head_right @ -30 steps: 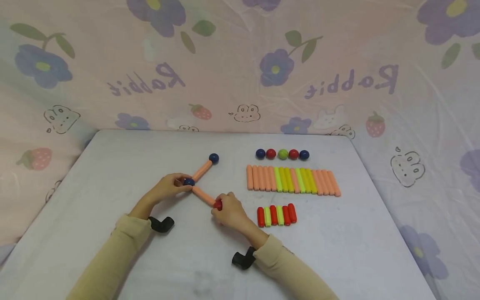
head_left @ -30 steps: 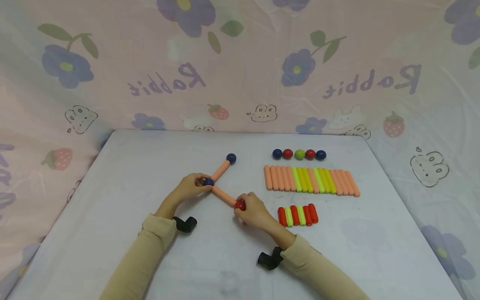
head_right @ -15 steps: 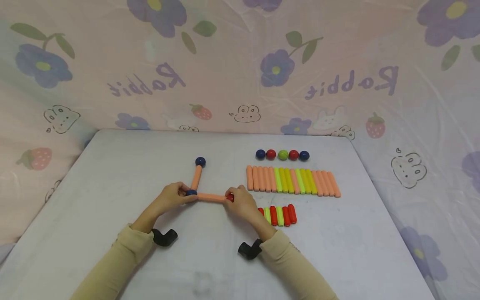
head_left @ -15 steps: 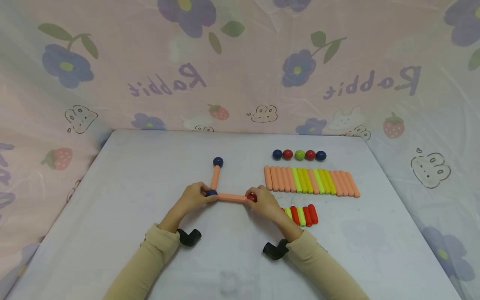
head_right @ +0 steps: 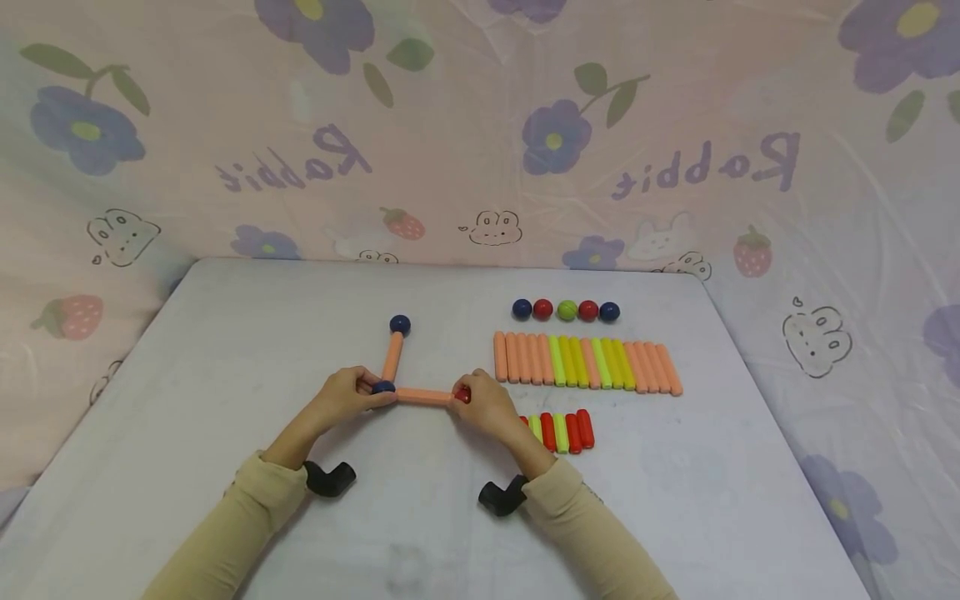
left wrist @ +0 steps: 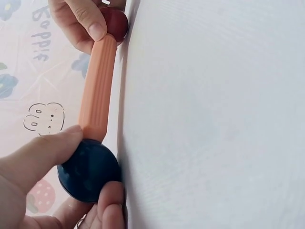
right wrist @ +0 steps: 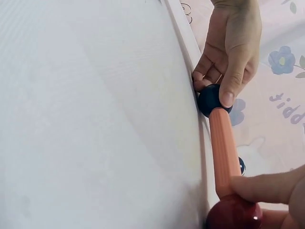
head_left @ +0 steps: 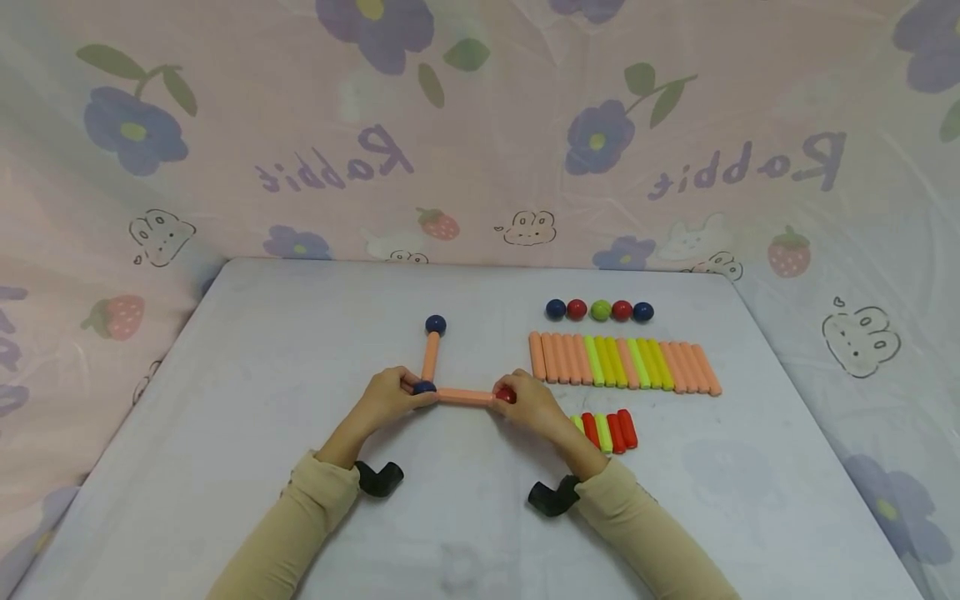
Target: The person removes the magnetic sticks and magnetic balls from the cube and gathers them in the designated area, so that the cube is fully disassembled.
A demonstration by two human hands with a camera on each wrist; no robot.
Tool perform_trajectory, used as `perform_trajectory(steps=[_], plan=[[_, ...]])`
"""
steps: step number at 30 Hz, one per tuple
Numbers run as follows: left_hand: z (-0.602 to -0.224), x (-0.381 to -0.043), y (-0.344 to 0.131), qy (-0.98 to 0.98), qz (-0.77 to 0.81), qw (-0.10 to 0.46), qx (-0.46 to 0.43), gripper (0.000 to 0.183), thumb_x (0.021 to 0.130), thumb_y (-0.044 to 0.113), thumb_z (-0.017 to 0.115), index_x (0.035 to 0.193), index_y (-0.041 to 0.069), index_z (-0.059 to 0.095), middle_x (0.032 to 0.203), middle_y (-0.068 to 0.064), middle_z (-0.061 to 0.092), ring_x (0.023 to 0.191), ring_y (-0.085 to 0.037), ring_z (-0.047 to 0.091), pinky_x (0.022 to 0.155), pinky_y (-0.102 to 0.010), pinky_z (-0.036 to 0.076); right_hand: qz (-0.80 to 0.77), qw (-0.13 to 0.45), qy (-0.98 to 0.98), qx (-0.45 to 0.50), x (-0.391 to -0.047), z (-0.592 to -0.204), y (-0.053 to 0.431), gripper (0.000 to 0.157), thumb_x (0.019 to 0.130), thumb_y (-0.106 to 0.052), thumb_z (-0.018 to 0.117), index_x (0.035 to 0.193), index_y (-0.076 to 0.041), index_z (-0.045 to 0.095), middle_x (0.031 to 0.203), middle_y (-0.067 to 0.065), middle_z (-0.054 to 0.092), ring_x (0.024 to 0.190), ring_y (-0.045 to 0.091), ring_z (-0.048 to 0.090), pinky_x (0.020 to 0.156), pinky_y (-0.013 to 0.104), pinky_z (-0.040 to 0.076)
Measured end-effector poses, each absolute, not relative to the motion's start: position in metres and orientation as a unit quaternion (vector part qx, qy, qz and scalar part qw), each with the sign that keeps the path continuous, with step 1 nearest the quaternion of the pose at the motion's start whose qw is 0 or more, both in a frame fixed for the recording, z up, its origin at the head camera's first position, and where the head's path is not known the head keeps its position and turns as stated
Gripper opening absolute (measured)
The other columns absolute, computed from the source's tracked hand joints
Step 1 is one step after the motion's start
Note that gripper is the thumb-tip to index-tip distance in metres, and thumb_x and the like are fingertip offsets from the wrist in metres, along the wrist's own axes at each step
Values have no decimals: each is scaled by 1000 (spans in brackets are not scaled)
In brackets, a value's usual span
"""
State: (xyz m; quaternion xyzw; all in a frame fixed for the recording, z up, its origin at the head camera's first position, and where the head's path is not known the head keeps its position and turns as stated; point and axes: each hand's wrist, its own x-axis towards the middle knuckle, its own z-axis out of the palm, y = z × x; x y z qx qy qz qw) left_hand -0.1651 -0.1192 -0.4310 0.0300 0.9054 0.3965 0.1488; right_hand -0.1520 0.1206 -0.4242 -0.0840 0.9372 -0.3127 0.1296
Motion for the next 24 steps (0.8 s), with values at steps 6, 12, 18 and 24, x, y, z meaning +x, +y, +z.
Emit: perform_trajectory(steps=[6,12,18,24], plan=[[-430,-165,-120,906,395,150,29,38,82,26,75,102,-5,64,92,-17,66,81,-20,60,66,-22,46,-319,124,937,-64,-152,-426,121,17,86,-21,71,93,-6,66,89,9,60,76,17,50,62,22,36],[-431,-166,-119,906,396,150,26,38,83,27,75,102,-4,64,92,-16,66,81,-19,60,66,-21,46,-350,125,928,-40,-155,-427,126,15,87,-20,70,92,-7,65,90,10,58,78,18,51,61,22,40],[-432,-166,-119,905,397,153,23,38,83,27,75,102,-4,64,91,-15,66,80,-19,59,65,-21,45,-401,130,904,-69,-162,-422,140,22,89,-17,68,106,-6,63,103,16,60,89,22,54,69,21,47],[-431,-166,-119,904,399,155,20,39,83,27,75,103,-4,64,90,-15,66,78,-18,59,64,-21,44,-469,167,863,-84,-177,-410,156,37,90,-11,64,124,-2,55,114,22,55,83,20,54,65,21,47]])
